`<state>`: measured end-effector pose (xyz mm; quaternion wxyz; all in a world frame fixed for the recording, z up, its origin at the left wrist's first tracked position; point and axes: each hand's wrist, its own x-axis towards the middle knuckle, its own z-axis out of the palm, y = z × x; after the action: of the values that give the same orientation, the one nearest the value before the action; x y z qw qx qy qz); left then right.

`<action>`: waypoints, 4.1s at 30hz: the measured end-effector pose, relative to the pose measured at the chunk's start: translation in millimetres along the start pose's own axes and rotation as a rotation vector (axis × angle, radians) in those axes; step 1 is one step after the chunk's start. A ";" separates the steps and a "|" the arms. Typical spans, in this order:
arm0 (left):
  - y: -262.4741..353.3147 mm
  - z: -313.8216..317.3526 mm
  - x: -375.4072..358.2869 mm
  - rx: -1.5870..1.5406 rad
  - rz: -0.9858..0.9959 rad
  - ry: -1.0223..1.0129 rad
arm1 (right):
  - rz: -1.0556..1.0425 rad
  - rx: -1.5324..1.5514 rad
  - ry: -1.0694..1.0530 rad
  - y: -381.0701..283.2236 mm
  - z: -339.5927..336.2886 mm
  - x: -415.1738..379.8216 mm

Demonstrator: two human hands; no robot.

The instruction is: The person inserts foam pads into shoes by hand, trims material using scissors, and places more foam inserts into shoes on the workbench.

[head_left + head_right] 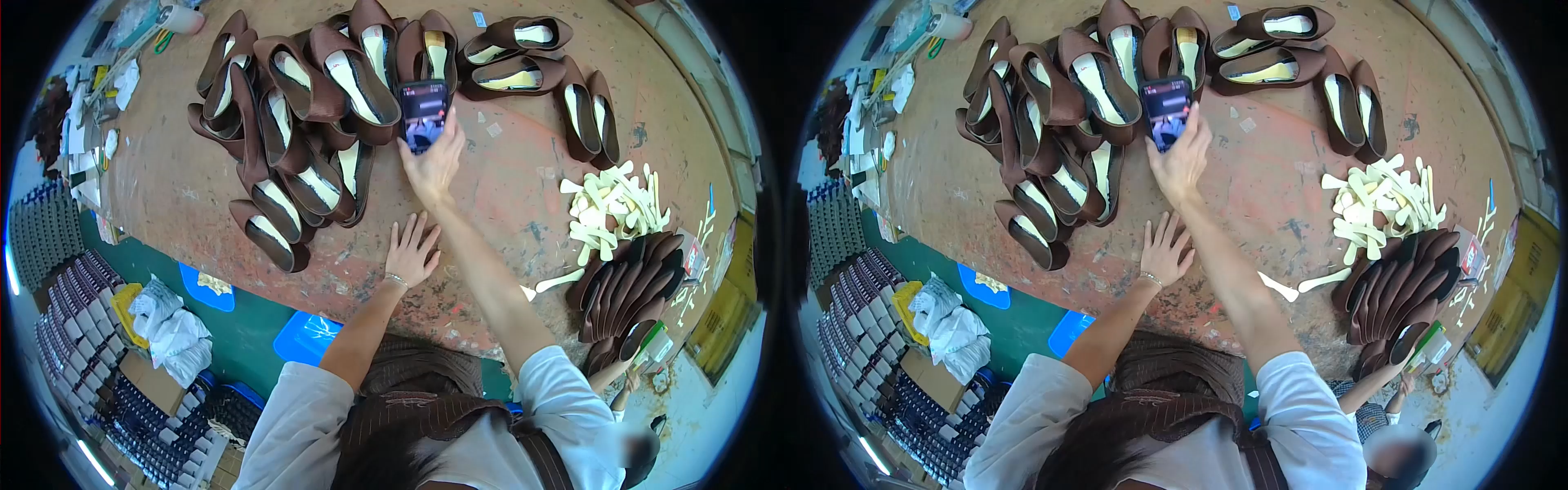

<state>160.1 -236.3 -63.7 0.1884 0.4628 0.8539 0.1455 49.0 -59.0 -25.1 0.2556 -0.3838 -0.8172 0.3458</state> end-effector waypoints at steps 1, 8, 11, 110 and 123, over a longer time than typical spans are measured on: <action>-1.1 -1.5 0.1 -0.017 0.008 0.015 | -0.027 -0.004 -0.009 -2.4 6.6 8.2; -0.9 -0.9 1.1 -0.057 0.015 0.044 | -0.110 -0.011 0.051 -11.9 37.6 50.3; -0.5 -1.3 0.2 -0.062 0.014 0.048 | -0.112 -0.002 0.052 -9.2 31.7 44.7; -17.8 231.6 -140.5 0.040 0.240 -0.868 | -0.432 -0.550 -0.579 200.6 -294.5 -405.3; 5.9 237.1 -181.9 -0.306 0.318 -0.724 | -0.616 -0.239 0.040 131.6 -344.1 -410.2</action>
<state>363.7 -369.4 -237.5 0.5178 0.5769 0.6191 0.1260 579.1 -200.6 29.0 0.3174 -0.1525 -0.9244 0.1465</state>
